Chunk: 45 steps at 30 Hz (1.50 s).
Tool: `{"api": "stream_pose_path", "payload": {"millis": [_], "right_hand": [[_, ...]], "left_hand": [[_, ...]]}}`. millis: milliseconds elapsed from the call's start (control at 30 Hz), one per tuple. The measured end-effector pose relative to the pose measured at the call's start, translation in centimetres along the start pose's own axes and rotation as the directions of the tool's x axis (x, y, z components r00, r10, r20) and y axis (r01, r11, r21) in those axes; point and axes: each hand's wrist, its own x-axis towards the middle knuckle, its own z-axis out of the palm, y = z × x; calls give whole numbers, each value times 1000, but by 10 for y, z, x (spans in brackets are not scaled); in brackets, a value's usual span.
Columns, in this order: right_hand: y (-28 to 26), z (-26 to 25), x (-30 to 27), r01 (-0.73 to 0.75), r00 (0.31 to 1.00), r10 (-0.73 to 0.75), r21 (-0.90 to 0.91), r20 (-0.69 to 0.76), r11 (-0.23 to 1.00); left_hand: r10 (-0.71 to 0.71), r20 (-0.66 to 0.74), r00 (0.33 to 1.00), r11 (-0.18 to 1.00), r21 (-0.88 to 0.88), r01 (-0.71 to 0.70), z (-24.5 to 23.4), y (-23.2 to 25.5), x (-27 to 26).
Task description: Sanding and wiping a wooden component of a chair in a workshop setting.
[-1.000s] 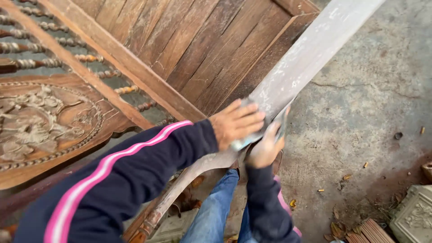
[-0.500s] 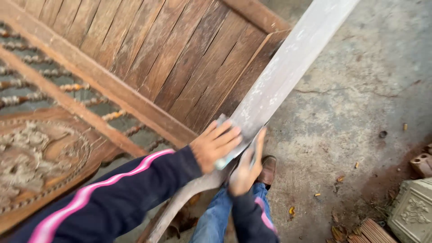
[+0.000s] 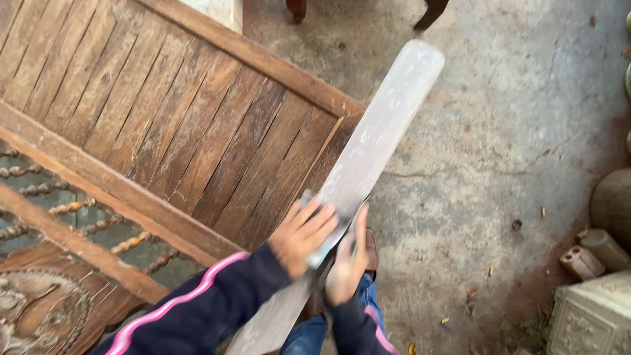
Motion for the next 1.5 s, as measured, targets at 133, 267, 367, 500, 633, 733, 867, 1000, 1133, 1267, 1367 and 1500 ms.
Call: {"api": "stream_pose_path", "payload": {"millis": [133, 267, 367, 500, 633, 733, 867, 1000, 1133, 1267, 1367, 1500], "right_hand": [[16, -12, 145, 152, 988, -151, 49, -25, 987], [-1, -15, 157, -33, 999, 35, 123, -12, 992], [3, -24, 107, -134, 991, 134, 47, 4, 990], [-5, -24, 111, 94, 994, -91, -53, 63, 994], [-9, -15, 251, 202, 979, -202, -27, -20, 979], [-3, -24, 237, 114, 993, -116, 186, -1, 976], [-6, -28, 141, -6, 999, 8, -44, 43, 999], [-15, -25, 125, 47, 997, -46, -12, 62, 999], [-27, -17, 232, 116, 993, -117, -48, -27, 992], [-55, -4, 203, -451, 847, 493, 224, -197, 864], [-11, -14, 112, -353, 926, 357, 52, -125, 934], [13, -28, 10, -130, 986, 120, 86, 114, 988]], "left_hand": [[34, -102, 994, 998, 49, -29, 54, -44, 138], [-36, -146, 989, 999, 19, 39, 65, -46, 171], [-33, -170, 985, 999, 22, 37, 55, -30, 122], [-29, -76, 997, 998, 47, 33, 50, -35, 123], [6, -141, 990, 1000, -14, -8, 85, -78, 253], [-97, -153, 983, 993, 48, 105, 89, -63, 262], [-110, -97, 989, 992, 45, 115, 62, -37, 161], [3, -90, 996, 999, 48, 2, 51, -46, 166], [-9, -126, 992, 999, 31, 13, 79, -76, 265], [-64, -136, 989, 996, 47, 71, 79, -57, 234], [-29, -77, 997, 999, 28, 31, 40, -28, 142], [-99, 83, 992, 995, 18, 98, 17, -3, 56]]}}
